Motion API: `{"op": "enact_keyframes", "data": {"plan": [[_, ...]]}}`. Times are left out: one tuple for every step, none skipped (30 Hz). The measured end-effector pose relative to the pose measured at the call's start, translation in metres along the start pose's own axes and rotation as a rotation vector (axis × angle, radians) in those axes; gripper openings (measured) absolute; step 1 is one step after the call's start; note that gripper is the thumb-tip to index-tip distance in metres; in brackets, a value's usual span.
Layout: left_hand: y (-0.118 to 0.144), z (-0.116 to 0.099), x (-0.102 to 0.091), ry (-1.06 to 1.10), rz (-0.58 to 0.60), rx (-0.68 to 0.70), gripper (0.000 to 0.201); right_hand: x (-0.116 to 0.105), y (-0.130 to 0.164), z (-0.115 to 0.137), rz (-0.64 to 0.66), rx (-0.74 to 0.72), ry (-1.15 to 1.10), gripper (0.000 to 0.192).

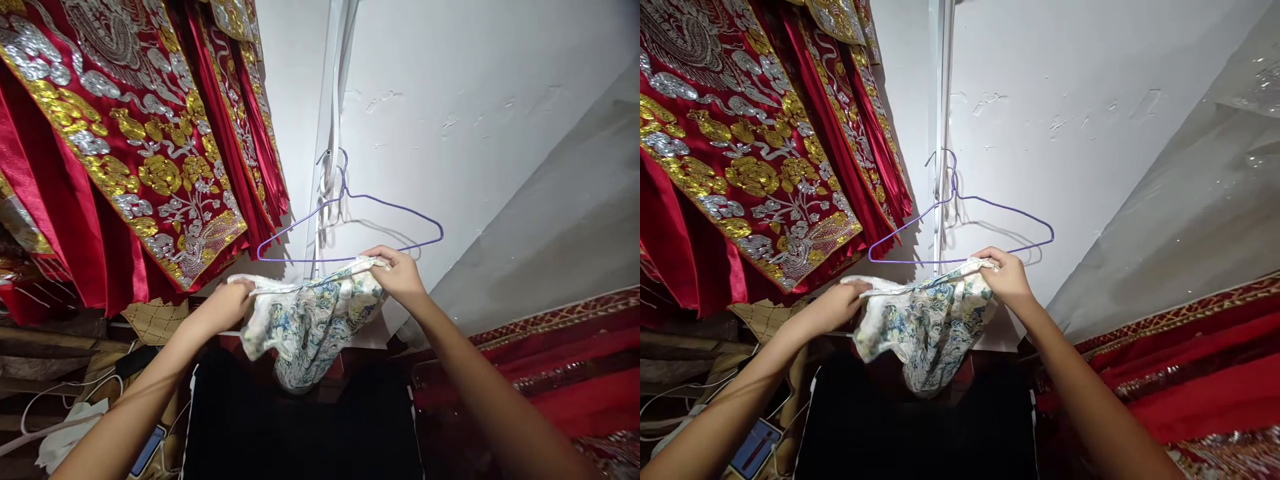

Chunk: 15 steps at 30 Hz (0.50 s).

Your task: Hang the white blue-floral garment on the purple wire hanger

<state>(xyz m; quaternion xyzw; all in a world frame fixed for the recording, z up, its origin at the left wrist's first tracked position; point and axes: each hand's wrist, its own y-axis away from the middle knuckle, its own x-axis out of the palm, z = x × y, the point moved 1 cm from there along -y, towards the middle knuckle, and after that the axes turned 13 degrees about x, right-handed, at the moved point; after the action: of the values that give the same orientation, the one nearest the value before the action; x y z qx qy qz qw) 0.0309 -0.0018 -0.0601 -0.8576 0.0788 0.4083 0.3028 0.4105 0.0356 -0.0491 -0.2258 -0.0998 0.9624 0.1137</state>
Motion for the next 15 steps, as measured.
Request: {"op": "enact_keyframes", "data": {"plan": [[-0.008, -0.006, -0.005, -0.050, 0.027, 0.052, 0.012, -0.006, 0.002, 0.003, -0.007, -0.009, 0.009, 0.024], [-0.017, -0.013, -0.011, -0.102, 0.066, 0.115, 0.015, -0.010, 0.004, 0.006, -0.011, -0.015, 0.009, 0.023], [-0.027, -0.019, -0.016, -0.147, 0.086, 0.173, 0.018, -0.013, 0.005, 0.008, -0.013, -0.019, 0.004, 0.022], [-0.037, -0.025, -0.020, -0.178, 0.060, 0.212, 0.020, -0.015, 0.007, 0.009, -0.011, -0.024, -0.001, 0.021], [-0.047, -0.030, -0.023, -0.192, 0.023, 0.238, 0.020, -0.014, 0.008, 0.011, -0.002, -0.030, -0.006, 0.020], [-0.057, -0.034, -0.025, -0.188, -0.022, 0.258, 0.019, -0.012, 0.010, 0.012, 0.014, -0.034, -0.012, 0.019], [-0.068, -0.038, -0.024, -0.165, -0.069, 0.278, 0.018, -0.009, 0.013, 0.014, 0.038, -0.036, -0.021, 0.018], [-0.077, -0.040, -0.022, -0.129, -0.113, 0.300, 0.016, -0.005, 0.017, 0.016, 0.070, -0.034, -0.035, 0.018], [-0.087, -0.041, -0.019, -0.085, -0.152, 0.325, 0.014, 0.000, 0.021, 0.018, 0.103, -0.028, -0.052, 0.019], [-0.095, -0.042, -0.015, -0.041, -0.187, 0.352, 0.015, 0.005, 0.026, 0.020, 0.132, -0.020, -0.066, 0.020], [-0.103, -0.042, -0.011, -0.007, -0.219, 0.378, 0.021, 0.009, 0.031, 0.021, 0.157, -0.017, -0.069, 0.023], [-0.109, -0.041, -0.007, 0.016, -0.242, 0.399, 0.028, 0.012, 0.035, 0.022, 0.170, -0.020, -0.060, 0.027], [-0.114, -0.040, -0.004, 0.029, -0.257, 0.410, 0.034, 0.012, 0.038, 0.022, 0.160, -0.028, -0.041, 0.032], [-0.118, -0.037, -0.002, 0.038, -0.266, 0.409, 0.037, 0.009, 0.040, 0.021, 0.117, -0.040, -0.020, 0.039], [-0.121, -0.034, -0.001, 0.049, -0.266, 0.401, 0.037, 0.003, 0.041, 0.020, 0.042, -0.052, -0.013, 0.048]]}}
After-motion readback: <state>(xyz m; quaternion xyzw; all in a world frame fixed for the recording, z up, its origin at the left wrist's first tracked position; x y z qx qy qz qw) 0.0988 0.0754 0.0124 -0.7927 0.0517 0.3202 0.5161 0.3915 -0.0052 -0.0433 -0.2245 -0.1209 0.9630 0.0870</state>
